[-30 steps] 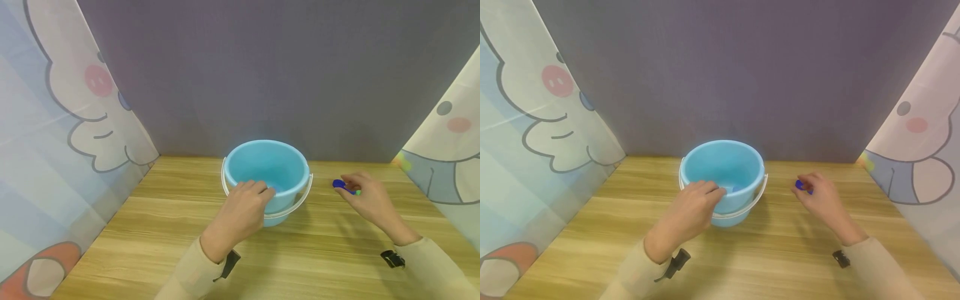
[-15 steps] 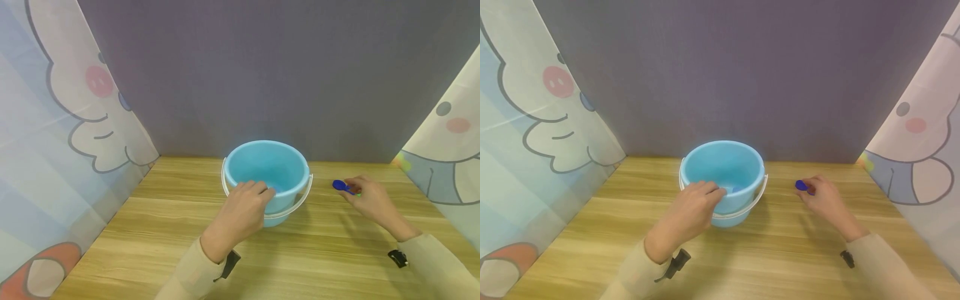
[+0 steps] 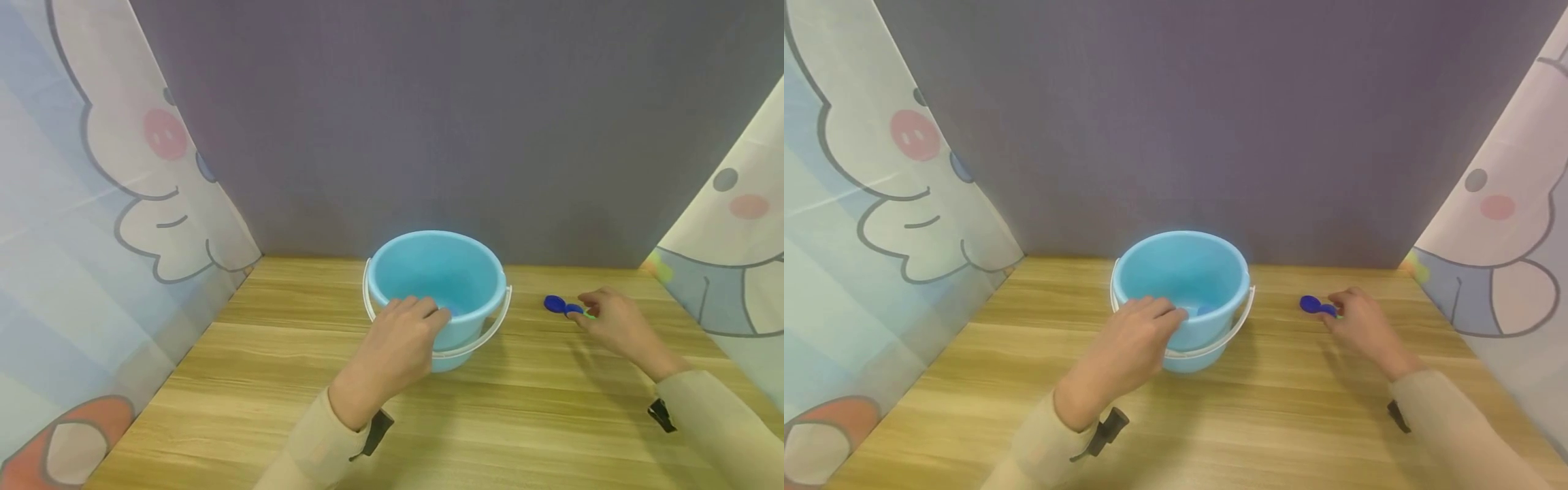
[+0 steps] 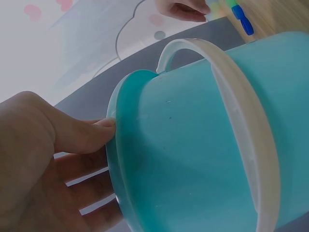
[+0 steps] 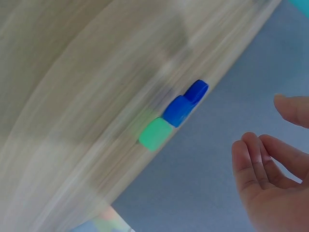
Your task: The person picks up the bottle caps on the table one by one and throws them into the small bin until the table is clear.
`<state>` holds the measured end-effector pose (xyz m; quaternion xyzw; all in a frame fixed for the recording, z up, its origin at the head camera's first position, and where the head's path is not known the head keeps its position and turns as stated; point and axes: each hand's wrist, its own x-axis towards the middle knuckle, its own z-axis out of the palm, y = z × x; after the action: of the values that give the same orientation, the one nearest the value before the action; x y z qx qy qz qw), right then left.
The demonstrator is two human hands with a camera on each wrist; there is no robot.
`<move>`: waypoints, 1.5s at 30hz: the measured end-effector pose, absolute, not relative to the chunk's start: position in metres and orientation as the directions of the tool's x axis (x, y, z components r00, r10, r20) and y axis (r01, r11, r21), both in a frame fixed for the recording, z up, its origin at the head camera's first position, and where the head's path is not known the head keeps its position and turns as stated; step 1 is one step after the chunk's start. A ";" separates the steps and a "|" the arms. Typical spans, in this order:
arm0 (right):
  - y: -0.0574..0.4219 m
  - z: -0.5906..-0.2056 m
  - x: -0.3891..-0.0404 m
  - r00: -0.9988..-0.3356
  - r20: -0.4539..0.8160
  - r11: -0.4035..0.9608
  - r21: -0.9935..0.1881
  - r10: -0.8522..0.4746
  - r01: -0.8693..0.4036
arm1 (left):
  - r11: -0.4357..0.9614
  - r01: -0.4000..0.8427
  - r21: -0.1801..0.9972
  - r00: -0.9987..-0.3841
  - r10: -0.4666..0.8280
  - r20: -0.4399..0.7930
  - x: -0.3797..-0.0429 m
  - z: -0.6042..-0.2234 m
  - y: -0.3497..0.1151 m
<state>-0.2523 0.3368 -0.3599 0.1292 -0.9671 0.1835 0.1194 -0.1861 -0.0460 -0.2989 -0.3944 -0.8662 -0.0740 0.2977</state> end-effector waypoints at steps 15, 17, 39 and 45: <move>0.352 -0.369 -0.263 -0.961 0.191 0.918 -0.306 -0.200 -0.252 | 0.676 0.729 -0.107 -0.507 0.637 0.580 -0.186 -0.300 -0.046; 0.355 -0.370 -0.265 -0.960 0.181 0.922 -0.288 -0.214 -0.260 | 0.676 0.729 -0.106 -0.506 0.637 0.582 -0.186 -0.300 -0.046; 0.380 -0.378 -0.285 -0.979 0.066 0.946 -0.254 -0.192 -0.202 | 0.671 0.734 -0.106 -0.497 0.637 0.590 -0.186 -0.300 -0.046; 0.386 -0.381 -0.288 -0.985 0.028 0.949 -0.264 -0.169 -0.170 | 0.665 0.738 -0.112 -0.483 0.637 0.600 -0.186 -0.300 -0.045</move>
<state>-0.2878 0.3862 -0.3811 0.0859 -0.9873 0.1340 0.0025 -0.1865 -0.0453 -0.3000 -0.4011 -0.8573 -0.0807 0.3124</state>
